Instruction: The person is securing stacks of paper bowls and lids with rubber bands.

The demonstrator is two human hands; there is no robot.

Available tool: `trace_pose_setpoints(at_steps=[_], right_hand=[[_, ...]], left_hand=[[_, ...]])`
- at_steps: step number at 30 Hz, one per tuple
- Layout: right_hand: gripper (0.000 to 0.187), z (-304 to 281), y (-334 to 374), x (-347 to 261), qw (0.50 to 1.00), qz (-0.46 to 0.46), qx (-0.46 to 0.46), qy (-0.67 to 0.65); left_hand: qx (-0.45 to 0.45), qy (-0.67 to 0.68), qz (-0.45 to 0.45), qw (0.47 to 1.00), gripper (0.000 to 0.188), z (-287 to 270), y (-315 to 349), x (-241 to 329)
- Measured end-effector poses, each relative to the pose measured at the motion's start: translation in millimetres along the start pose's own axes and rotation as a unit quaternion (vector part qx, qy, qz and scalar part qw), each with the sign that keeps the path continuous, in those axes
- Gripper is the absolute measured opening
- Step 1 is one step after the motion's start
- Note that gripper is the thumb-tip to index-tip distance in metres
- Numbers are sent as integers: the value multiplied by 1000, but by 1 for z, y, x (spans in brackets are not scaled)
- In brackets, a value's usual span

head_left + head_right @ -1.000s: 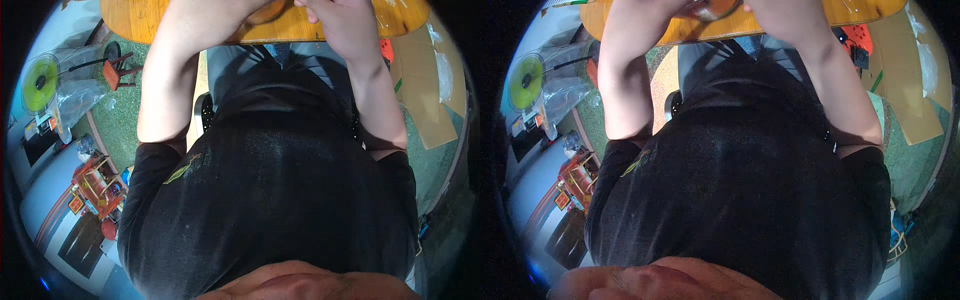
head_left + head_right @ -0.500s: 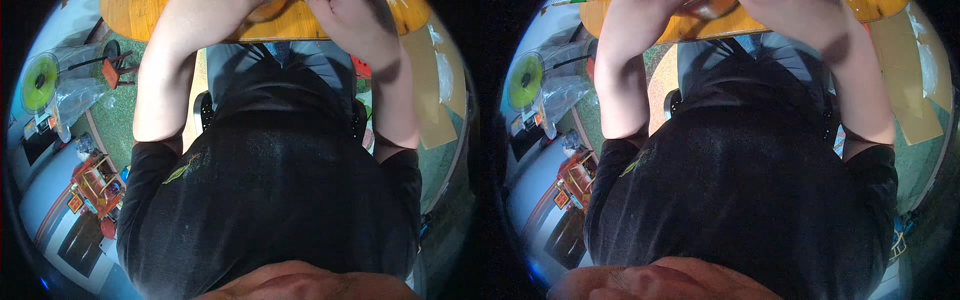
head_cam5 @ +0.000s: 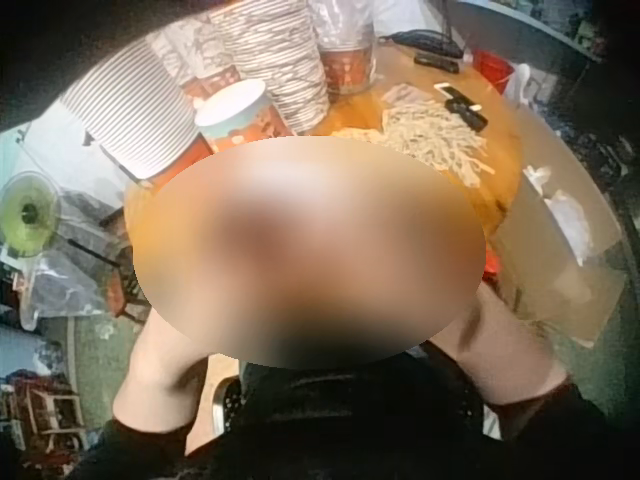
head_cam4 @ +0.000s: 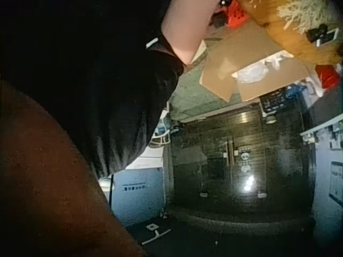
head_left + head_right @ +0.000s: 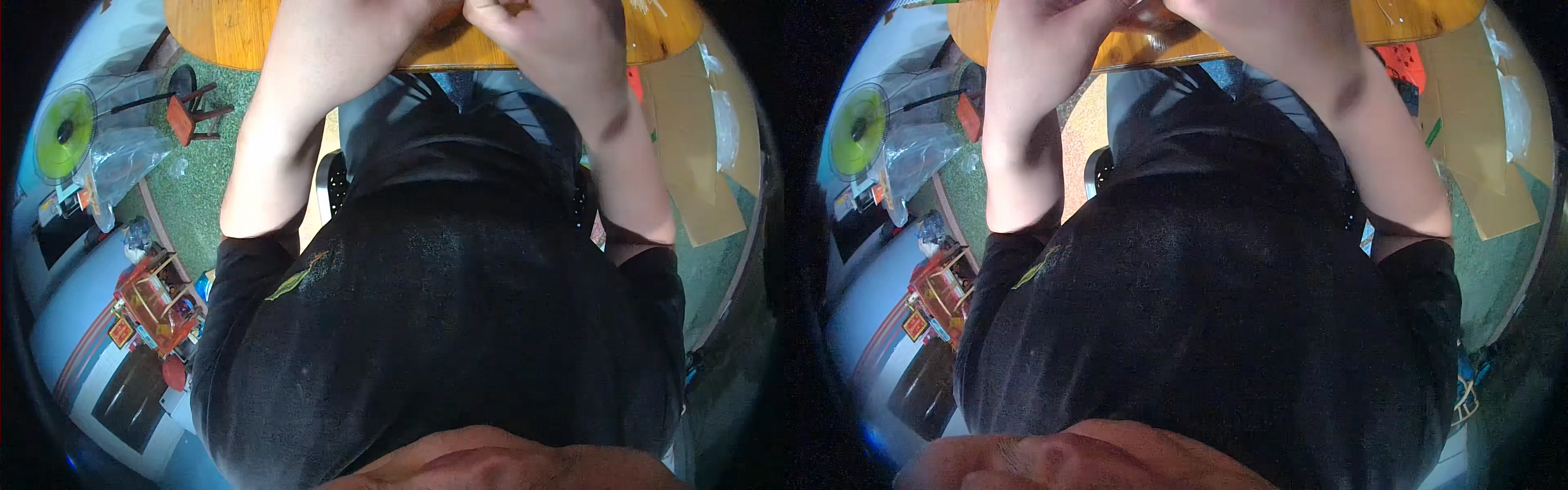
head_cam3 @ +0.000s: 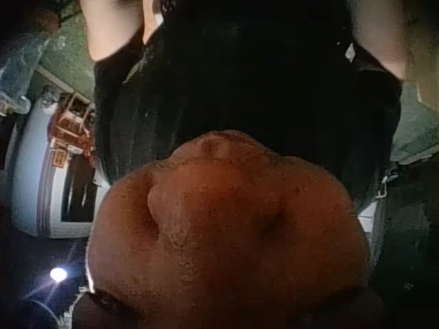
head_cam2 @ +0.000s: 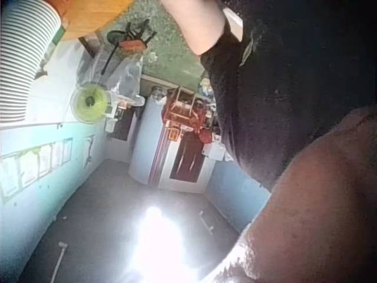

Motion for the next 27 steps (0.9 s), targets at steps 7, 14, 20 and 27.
trace_pose_setpoints(at_steps=[7, 14, 20, 27], right_hand=[[21, -3, 31, -14, 987, -63, 150, -5], [30, 3, 35, -22, 985, -95, 136, 54], [34, -2, 38, -20, 983, -110, 148, 23], [36, -15, 34, -16, 987, -82, 135, 15]], left_hand=[[-30, 23, -105, 994, 13, 1, -2, -17], [-79, -28, -124, 989, 9, 5, -6, -18], [-62, -63, -163, 983, 12, 5, -7, -22], [19, -163, -30, 986, 16, 7, 1, 10]])
Point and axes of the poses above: each hand's wrist, its own y-axis away from the middle knuckle, its own z-axis out of the palm, x = y × z, the point moved 10 cm from there along -y, towards the middle knuckle, and after that the axes turned 11 degrees about -z, right-handed, at the moved point
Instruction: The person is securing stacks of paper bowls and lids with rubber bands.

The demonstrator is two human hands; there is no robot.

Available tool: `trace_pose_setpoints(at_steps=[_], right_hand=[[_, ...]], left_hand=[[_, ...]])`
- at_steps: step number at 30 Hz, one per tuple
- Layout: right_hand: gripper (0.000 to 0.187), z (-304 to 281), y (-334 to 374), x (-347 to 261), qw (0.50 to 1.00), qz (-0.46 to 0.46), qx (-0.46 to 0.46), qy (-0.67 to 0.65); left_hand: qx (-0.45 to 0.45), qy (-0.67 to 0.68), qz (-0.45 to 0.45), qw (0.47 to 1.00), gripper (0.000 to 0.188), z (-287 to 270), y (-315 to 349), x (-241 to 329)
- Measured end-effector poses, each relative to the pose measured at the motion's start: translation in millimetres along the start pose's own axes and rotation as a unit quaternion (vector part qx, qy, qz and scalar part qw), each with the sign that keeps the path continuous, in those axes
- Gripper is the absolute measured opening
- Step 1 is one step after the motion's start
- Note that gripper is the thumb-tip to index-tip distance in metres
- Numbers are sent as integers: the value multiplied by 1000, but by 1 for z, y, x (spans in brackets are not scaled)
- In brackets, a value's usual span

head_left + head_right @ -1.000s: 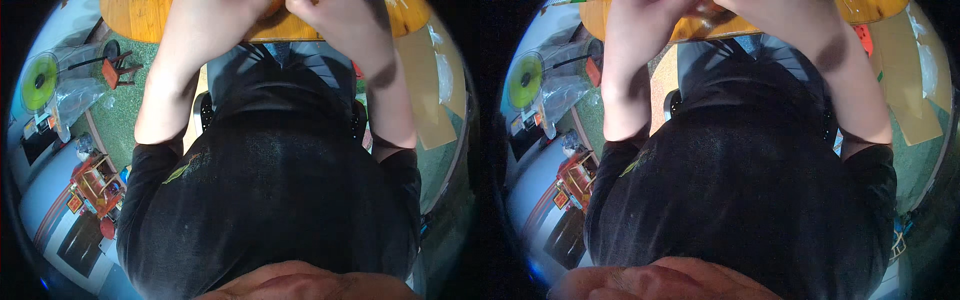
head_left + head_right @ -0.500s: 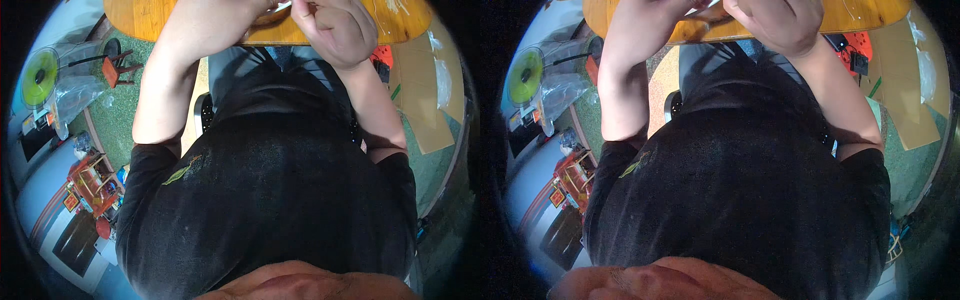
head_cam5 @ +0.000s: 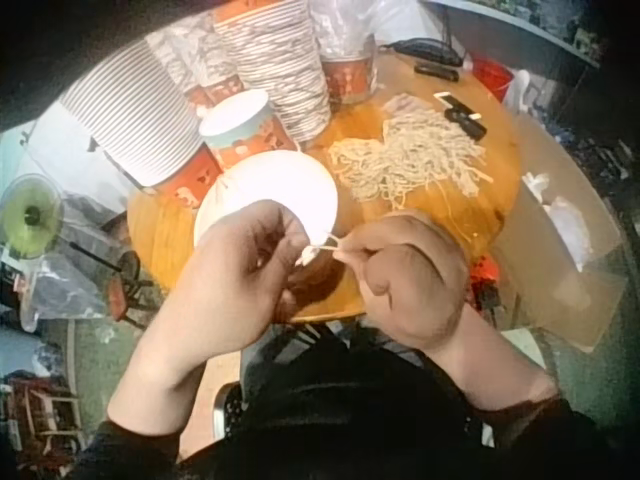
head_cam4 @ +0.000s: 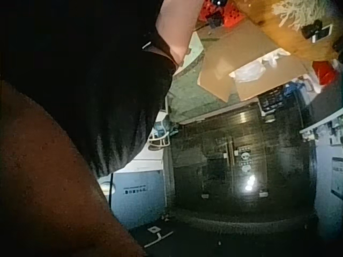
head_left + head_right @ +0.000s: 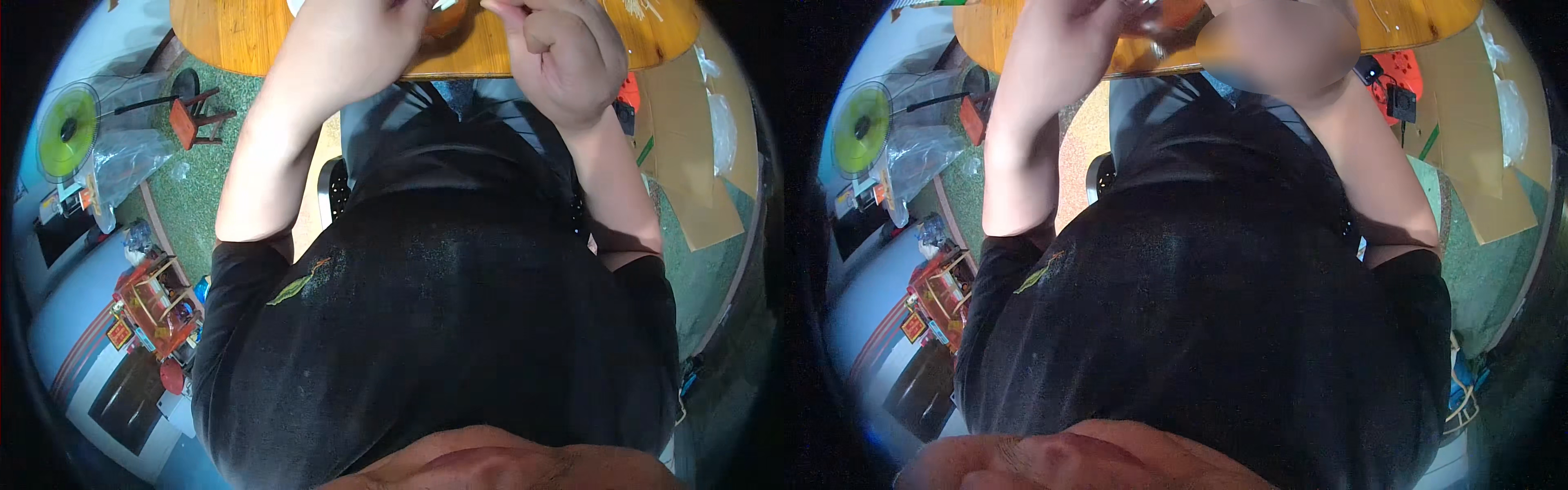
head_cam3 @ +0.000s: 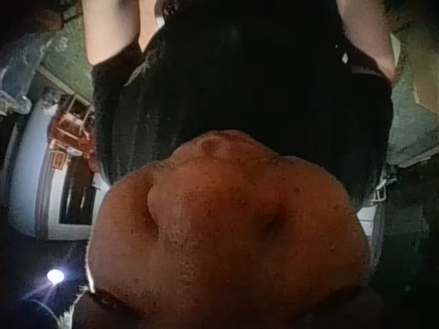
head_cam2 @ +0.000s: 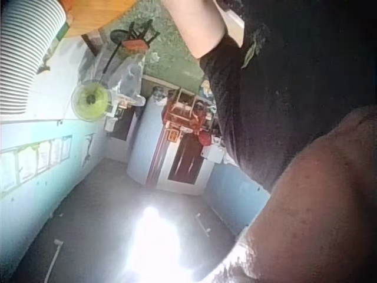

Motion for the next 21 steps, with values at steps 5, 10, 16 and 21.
trace_pose_setpoints(at_steps=[5, 10, 16, 21], right_hand=[[35, 12, 16, 14, 956, -85, 264, -92], [31, 0, 12, 8, 999, -5, -15, -44], [25, -7, 19, 18, 990, -22, 87, -111], [38, -10, 10, 14, 982, 38, 71, -170]], left_hand=[[24, -160, 98, 982, 8, 5, 6, 18], [20, -177, 104, 978, 7, 1, 7, 5], [82, -156, 266, 948, 37, 0, 18, 8], [-43, -88, 248, 964, 56, 27, 31, 4]])
Point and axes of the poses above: each hand's wrist, its own y-axis away from the middle knuckle, its own z-axis out of the palm, x = y × z, the point moved 10 cm from there along -y, towards the middle knuckle, and after that the axes turned 11 degrees about -z, right-handed, at the moved point
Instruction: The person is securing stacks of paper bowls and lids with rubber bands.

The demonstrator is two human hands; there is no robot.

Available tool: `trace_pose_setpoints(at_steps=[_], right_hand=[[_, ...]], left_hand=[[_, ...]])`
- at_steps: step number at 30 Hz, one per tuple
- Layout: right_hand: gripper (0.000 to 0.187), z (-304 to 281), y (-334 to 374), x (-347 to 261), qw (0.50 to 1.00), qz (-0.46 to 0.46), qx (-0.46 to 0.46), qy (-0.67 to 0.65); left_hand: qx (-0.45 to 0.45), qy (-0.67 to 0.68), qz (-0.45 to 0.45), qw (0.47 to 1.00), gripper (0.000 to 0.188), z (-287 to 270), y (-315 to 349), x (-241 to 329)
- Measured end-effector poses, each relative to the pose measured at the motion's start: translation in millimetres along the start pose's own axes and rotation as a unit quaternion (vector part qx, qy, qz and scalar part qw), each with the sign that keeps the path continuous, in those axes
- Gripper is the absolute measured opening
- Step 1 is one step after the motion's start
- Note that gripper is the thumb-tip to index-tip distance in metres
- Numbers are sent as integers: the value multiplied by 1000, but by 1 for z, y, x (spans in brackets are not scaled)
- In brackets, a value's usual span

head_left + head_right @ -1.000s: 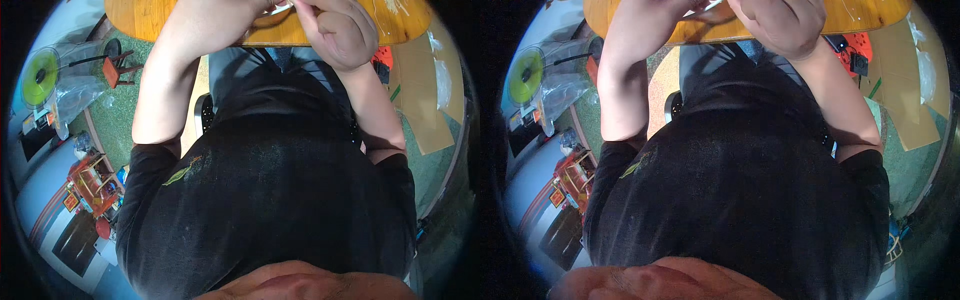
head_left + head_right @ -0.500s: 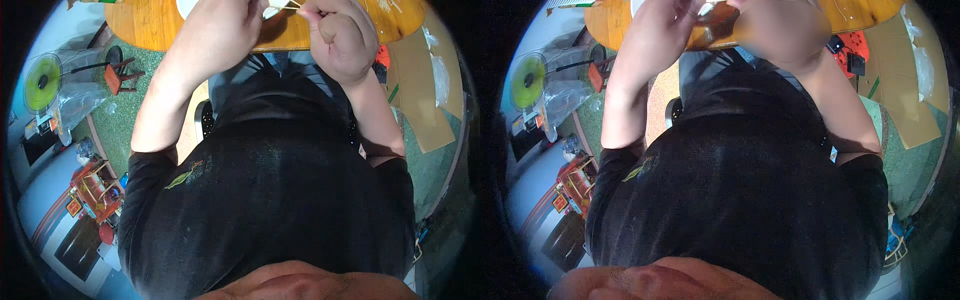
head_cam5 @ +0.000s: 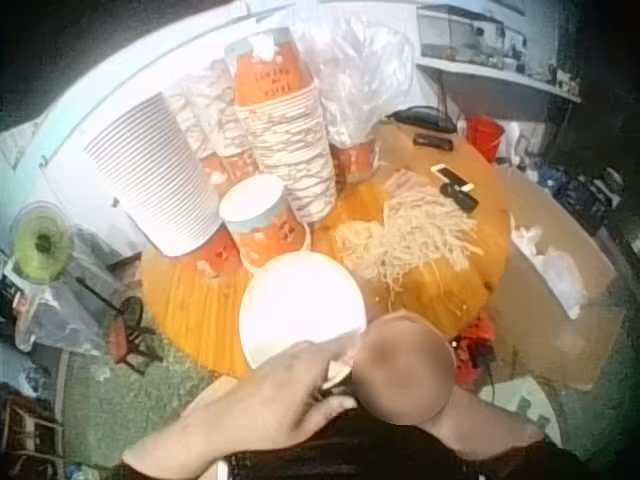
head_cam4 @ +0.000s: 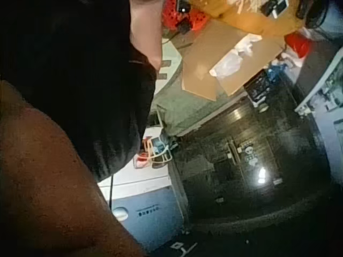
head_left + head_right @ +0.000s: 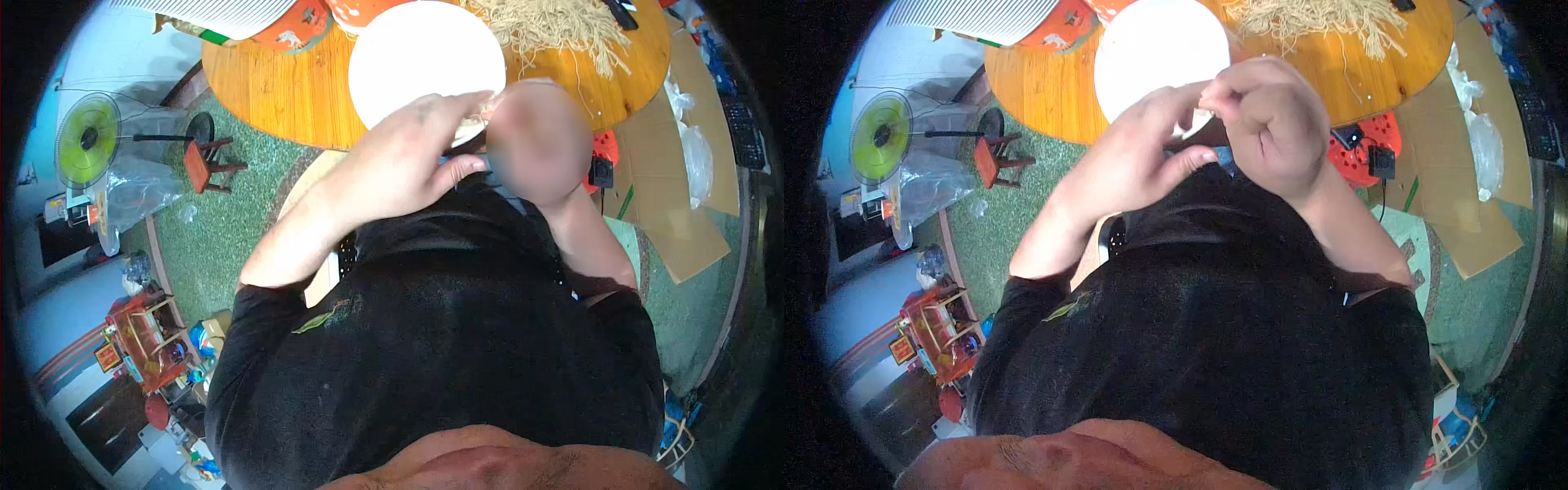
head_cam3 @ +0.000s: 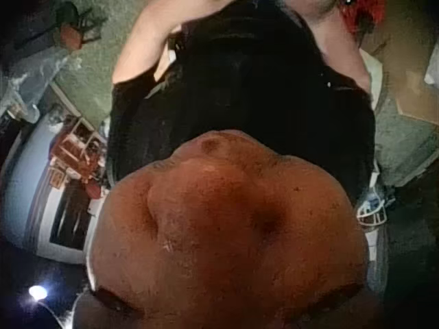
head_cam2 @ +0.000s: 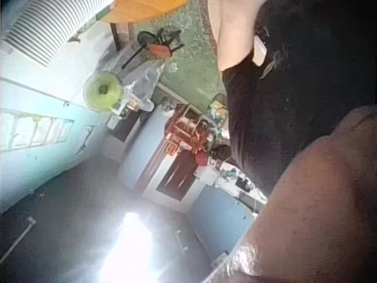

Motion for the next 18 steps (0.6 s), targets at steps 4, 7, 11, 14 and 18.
trace_pose_setpoints(at_steps=[4, 7, 11, 14, 18], right_hand=[[47, -14, 7, -1, 998, 2, 44, -40], [107, -29, 21, 22, 991, 60, 118, -34], [153, -6, 88, 57, 818, 402, 228, -343], [154, 8, 127, 65, 742, 474, 248, -405], [122, -1, 60, 63, 835, 378, 229, -328]], left_hand=[[59, -56, 61, 995, 21, -13, 1, 3], [118, 13, 55, 991, 26, -40, 16, 4], [151, 168, 89, 970, 27, -51, 35, -2], [29, 321, 43, 946, 26, -32, 26, -12], [215, 236, 38, 947, 24, -48, 29, -42]])
Point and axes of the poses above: each hand's wrist, its own y-axis away from the middle knuckle, its own z-axis out of the palm, x = y × z, the point moved 10 cm from there along -y, towards the middle knuckle, and after that the axes turned 11 degrees about -z, right-handed, at the moved point
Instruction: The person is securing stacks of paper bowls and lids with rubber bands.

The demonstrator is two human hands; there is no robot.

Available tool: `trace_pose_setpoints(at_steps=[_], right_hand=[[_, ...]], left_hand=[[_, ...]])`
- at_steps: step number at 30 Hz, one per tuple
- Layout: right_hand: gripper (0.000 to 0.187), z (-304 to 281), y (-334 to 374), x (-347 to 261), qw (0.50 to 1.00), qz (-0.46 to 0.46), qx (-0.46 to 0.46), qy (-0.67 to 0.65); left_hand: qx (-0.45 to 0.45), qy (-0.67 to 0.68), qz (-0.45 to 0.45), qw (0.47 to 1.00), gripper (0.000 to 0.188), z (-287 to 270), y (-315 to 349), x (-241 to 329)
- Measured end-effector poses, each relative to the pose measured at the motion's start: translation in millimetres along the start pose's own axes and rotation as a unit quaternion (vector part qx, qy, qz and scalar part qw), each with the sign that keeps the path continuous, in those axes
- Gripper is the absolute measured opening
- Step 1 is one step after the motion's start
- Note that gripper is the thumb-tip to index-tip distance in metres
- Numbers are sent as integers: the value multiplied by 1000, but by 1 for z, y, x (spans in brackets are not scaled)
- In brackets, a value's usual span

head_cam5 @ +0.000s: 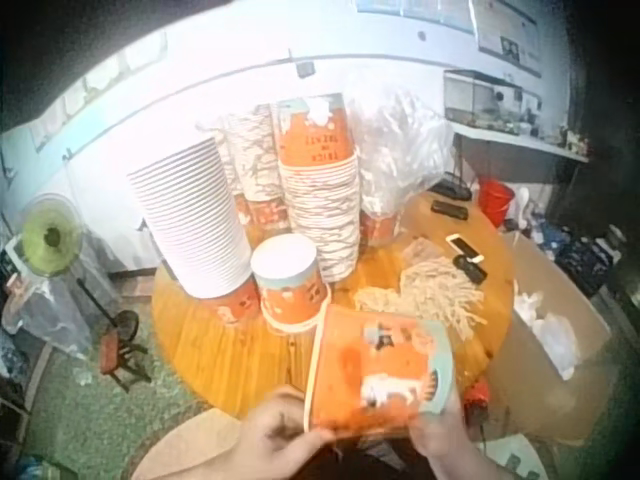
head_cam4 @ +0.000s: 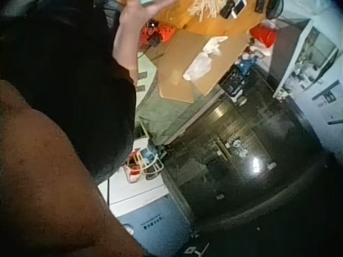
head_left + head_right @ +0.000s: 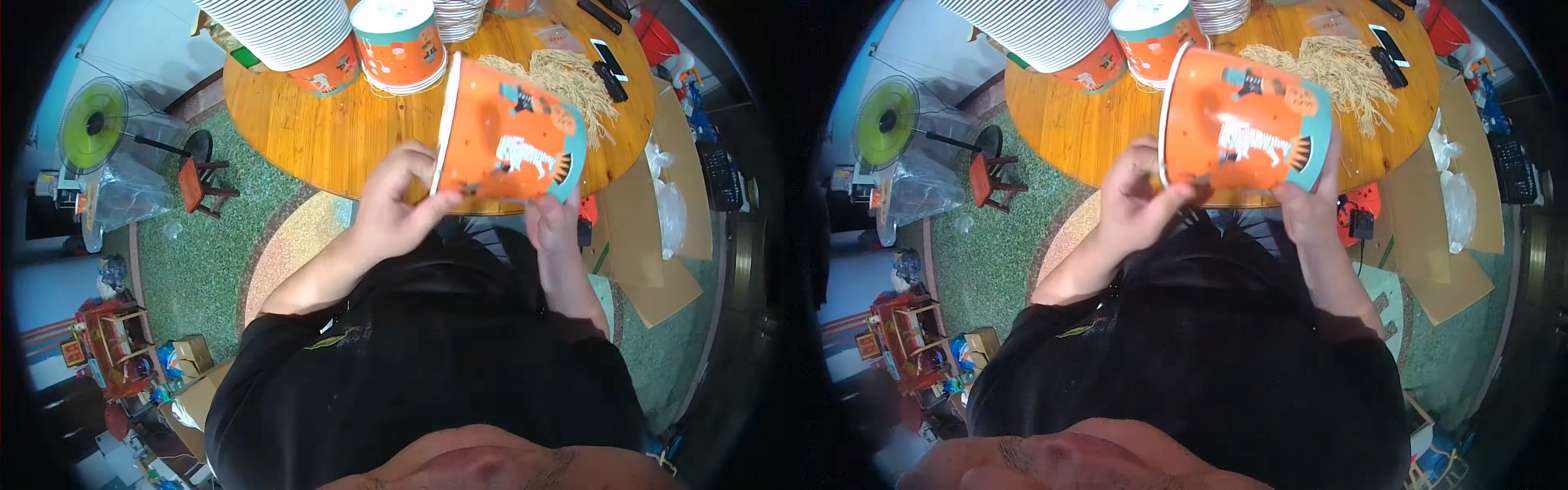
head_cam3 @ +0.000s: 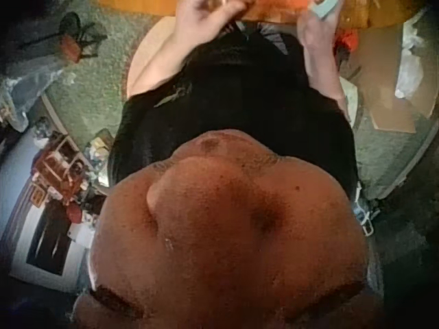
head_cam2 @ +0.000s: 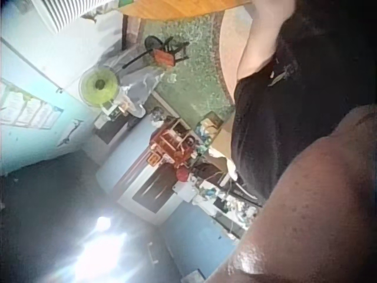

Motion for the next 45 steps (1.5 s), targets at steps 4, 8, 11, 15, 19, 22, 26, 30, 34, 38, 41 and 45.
trace_pose_setpoints(at_steps=[4, 8, 11, 15, 19, 22, 26, 30, 34, 38, 41, 45], right_hand=[[111, 34, -61, -39, 966, -156, -95, 183], [105, 79, -122, -38, 883, -197, -170, 390], [79, 151, -141, -48, 788, -276, -158, 527], [87, 200, -196, -15, 756, -229, -265, 552], [68, 188, -183, -23, 786, -413, -165, 429], [62, 189, -174, -3, 699, -443, -150, 540], [60, 189, -187, 51, 736, -258, -291, 555], [91, 187, -164, 72, 618, -373, -313, 617], [86, 160, -150, 88, 663, -377, -242, 600], [85, 160, -148, 99, 637, -323, -252, 653], [68, 185, -138, 86, 610, -361, -239, 664], [70, 226, -100, 67, 699, -397, -302, 513]], left_hand=[[173, 159, -148, 961, 17, -46, 1, -63], [167, 225, -239, 930, 25, -61, 2, -114], [179, 189, -236, 936, 43, -73, 8, -118], [206, 45, -154, 965, 55, -94, 10, -106], [233, -191, -48, 952, 59, -125, 3, -67], [284, -323, 45, 902, 64, -170, -19, -11], [335, -527, 223, 748, 70, -194, -68, 92], [349, -556, 306, 690, 44, -189, -133, 139], [256, -543, 108, 792, 39, -234, -195, 131], [211, -565, -21, 797, 28, -215, -203, 153], [145, -545, -28, 825, 23, -218, -207, 168], [152, -507, -138, 837, 20, -230, -219, 165]])
Point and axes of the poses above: each hand's wrist, its own y-axis away from the middle knuckle, its own z-axis out of the palm, x = y × z, the point moved 10 cm from there along -y, towards the middle knuckle, and after that the axes turned 11 degrees about -z, right-handed, at the moved point
